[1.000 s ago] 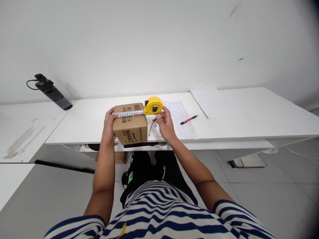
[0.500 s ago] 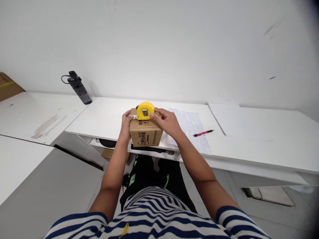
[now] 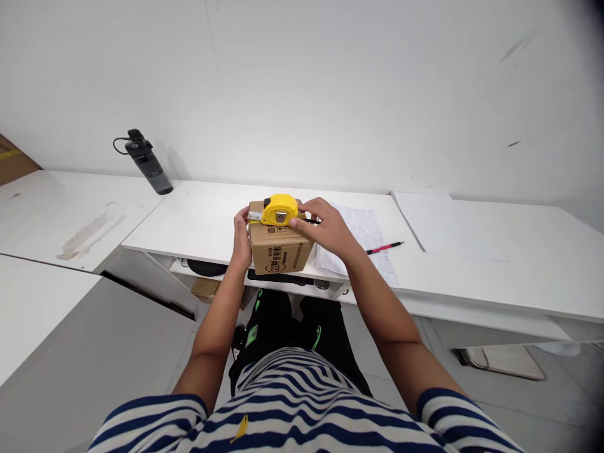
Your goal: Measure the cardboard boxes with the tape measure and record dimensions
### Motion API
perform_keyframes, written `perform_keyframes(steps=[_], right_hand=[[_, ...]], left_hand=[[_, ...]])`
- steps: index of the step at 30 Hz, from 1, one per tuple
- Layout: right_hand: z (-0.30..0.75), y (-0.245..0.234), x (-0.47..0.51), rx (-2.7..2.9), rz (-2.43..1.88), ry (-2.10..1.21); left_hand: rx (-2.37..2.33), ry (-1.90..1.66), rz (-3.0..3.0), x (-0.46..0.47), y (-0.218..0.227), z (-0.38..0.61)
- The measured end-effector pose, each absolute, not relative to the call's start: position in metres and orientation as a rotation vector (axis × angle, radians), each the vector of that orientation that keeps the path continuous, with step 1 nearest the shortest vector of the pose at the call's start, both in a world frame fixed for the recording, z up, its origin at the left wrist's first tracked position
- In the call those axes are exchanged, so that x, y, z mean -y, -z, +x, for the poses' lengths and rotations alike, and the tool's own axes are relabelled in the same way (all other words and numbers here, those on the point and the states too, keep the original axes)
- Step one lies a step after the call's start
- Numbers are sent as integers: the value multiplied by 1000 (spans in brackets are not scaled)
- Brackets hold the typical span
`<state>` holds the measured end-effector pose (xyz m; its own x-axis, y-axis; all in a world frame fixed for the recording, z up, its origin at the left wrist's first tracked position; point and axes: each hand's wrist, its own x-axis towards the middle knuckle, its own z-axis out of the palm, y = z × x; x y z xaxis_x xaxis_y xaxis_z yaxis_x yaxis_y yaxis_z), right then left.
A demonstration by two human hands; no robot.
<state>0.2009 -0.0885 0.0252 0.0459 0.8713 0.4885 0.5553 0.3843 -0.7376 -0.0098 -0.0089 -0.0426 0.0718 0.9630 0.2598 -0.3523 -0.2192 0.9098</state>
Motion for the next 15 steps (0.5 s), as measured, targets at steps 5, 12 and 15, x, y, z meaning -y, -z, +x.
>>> perform_keyframes(steps=[5,12,15], right_hand=[[199,-22,82,1646,-1280,-404],[202,-12,80,1598,-1231,-379],[224,4,83,1378,-1249,-280]], left_hand=[[-749,-1452,1220,2,48,-16],[-862,-1478,1277,6,39,-29],[-886,-1512,1337,13,40,-39]])
